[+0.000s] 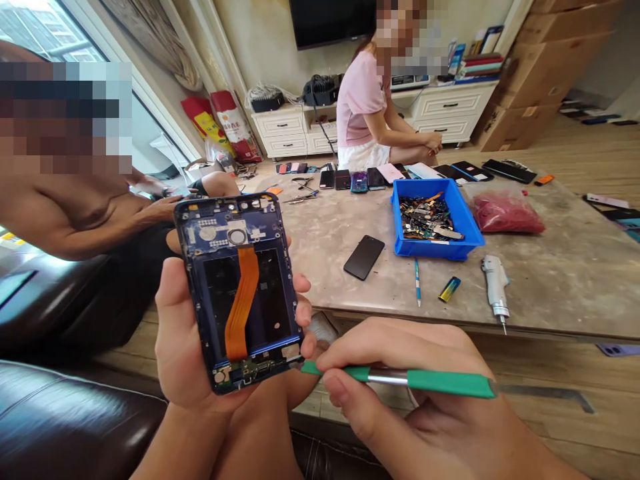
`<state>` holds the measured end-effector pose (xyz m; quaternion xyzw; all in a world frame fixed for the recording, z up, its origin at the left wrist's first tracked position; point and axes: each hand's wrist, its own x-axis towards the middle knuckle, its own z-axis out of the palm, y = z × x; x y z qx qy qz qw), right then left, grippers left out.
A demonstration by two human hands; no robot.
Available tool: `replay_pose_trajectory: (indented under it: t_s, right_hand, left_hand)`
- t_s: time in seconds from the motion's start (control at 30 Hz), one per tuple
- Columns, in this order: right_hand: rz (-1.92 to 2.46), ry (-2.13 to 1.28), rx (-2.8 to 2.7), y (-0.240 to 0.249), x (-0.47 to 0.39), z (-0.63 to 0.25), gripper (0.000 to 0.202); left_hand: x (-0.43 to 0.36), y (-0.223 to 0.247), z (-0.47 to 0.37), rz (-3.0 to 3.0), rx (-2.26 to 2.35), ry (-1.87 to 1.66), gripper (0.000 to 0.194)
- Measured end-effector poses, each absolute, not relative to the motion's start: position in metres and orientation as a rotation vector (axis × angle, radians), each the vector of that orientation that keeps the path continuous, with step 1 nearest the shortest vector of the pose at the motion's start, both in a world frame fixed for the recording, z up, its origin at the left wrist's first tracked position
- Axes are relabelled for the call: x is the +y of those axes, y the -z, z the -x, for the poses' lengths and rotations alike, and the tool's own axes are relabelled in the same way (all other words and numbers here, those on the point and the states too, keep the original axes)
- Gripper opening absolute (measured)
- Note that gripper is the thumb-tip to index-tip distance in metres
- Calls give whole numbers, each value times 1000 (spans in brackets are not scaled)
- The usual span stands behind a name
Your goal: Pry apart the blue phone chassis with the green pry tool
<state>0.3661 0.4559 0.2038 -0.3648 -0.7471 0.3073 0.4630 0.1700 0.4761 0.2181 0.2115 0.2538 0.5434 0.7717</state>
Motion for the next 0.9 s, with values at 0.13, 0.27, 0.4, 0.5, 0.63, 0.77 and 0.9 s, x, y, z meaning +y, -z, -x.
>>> replay_pose_trajectory:
  t_s: [0.13, 0.27, 0.4, 0.5, 0.63, 0.77, 0.9]
  right_hand:
    - [862, -783, -1857, -204, 456, -366, 10]
    - [846, -823, -1829, -202, 457, -364, 12]
    - [849, -844, -1818, -202, 458, -363, 12]
    - [845, -838, -1842, -204, 459, -364, 9]
    - [845, -861, -1852, -204, 459, -365, 8]
    - [849, -887, -1837, -201, 457, -366, 7]
    - [861, -909, -1816, -198, 454, -365, 8]
  left_hand:
    - [478, -215, -168, -434, 537, -1182, 81]
    - [480, -210, -167, -431, 506, -1181, 79]
    - [481, -209, -166, -422, 510, -1188, 79]
    - [481, -210, -166, -434, 522, -1184, 82]
    - [482, -211, -166, -401, 534, -1184, 88]
    - [483, -212, -166, -389, 538, -1176, 88]
    - [484, -212, -166, -390, 539, -1182, 88]
